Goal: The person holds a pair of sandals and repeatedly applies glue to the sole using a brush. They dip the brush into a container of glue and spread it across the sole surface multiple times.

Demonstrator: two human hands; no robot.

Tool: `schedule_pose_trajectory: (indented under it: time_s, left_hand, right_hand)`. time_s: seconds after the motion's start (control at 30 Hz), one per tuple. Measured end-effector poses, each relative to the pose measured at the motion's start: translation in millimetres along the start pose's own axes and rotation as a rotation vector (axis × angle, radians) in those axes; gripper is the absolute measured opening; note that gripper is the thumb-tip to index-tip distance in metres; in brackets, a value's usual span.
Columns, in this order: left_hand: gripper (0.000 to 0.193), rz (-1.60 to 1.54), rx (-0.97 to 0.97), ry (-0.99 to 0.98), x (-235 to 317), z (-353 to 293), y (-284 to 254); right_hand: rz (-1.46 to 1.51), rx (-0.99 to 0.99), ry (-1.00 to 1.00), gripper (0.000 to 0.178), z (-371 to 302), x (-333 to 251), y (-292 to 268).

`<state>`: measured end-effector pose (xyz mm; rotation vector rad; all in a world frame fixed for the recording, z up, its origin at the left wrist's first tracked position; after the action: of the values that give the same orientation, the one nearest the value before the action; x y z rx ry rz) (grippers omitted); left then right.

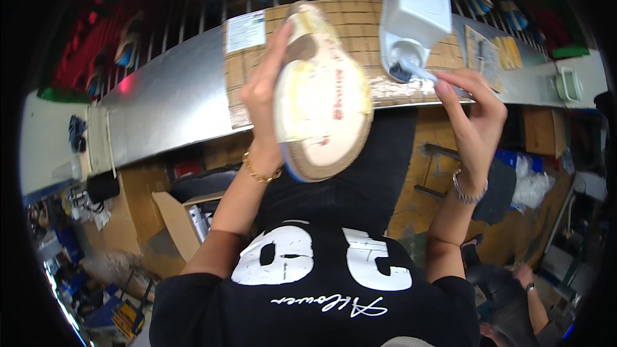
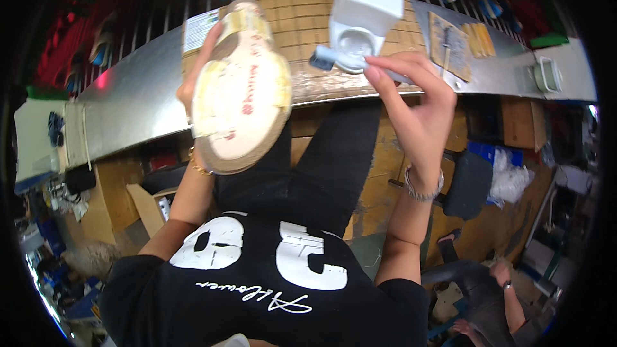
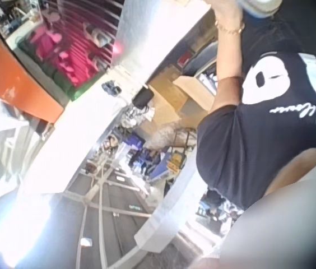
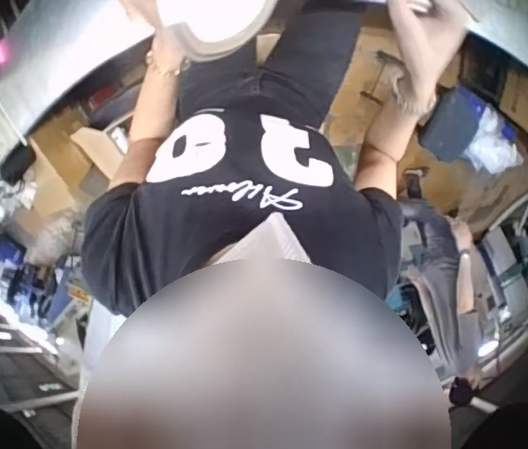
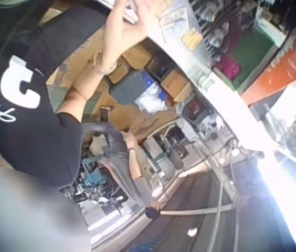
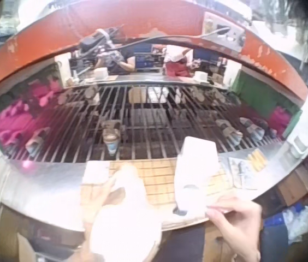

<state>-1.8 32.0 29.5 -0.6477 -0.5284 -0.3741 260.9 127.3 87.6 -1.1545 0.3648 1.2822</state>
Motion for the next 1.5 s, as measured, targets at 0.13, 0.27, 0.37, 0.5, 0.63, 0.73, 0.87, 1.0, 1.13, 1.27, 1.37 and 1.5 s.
schedule_pose_trajectory:
  time_s: [0.13,0.27,0.37,0.5,0.63,0.73,0.87,1.0,1.13,1.27,1.37,1.5]
  left_hand:
    - [0.066,0.009,0.045,0.046,8.9,9.2,0.4]
    - [0.072,-0.034,0.035,0.051,17.8,12.6,-2.3]
    - [0.076,-0.037,0.027,0.055,22.3,13.8,-4.4]
    - [0.068,0.013,0.11,0.077,24.0,14.9,-7.5]
    - [0.065,-0.01,0.073,0.041,19.8,14.4,-7.4]
    - [0.065,-0.118,-0.003,-0.022,16.0,12.5,-5.8]
    - [0.067,-0.27,-0.103,-0.117,14.1,7.7,-2.2]
    - [0.064,-0.443,-0.151,-0.186,13.0,4.1,1.9]
    - [0.062,-0.578,-0.194,-0.274,10.8,0.1,6.9]
    - [0.061,-0.605,-0.217,-0.263,14.6,0.2,6.5]
    - [0.06,-0.691,-0.293,-0.359,16.9,-1.8,5.0]
    - [0.06,-0.791,-0.348,-0.481,16.6,-4.9,6.1]
  right_hand:
    - [0.168,0.075,-0.107,0.023,-27.3,-66.5,18.3]
    - [0.183,0.009,-0.04,0.027,-39.0,-85.6,32.0]
    - [-0.001,0.082,-0.107,0.03,-41.6,-91.7,29.2]
    - [-0.236,0.143,-0.247,0.04,-46.9,-108.1,24.3]
    - [0.059,-0.016,-0.315,0.04,-42.0,-114.6,27.5]
    - [0.004,0.172,-0.145,0.036,-35.7,-102.1,32.4]
    - [0.082,-0.128,-0.325,0.041,-34.1,-108.9,32.2]
    - [0.016,-0.026,-0.209,0.036,-32.4,-94.1,35.2]
    - [0.227,-0.095,-0.272,0.034,-31.1,-89.3,34.0]
    - [0.235,-0.189,-0.237,0.032,-28.0,-84.1,33.6]
    - [0.23,-0.109,-0.206,0.032,-26.1,-79.8,30.2]
    - [0.269,-0.237,-0.222,0.032,-25.6,-77.2,31.5]
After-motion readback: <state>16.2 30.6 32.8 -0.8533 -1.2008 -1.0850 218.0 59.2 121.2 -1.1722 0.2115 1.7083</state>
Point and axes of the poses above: each hand's wrist, its own z-axis towards the middle knuckle, its own y-axis out of the palm, x = y × z, the point moved 4 cm from there along z, towards the middle knuckle, and after that the axes turned 1 degree about z, right-handed, at the moved point
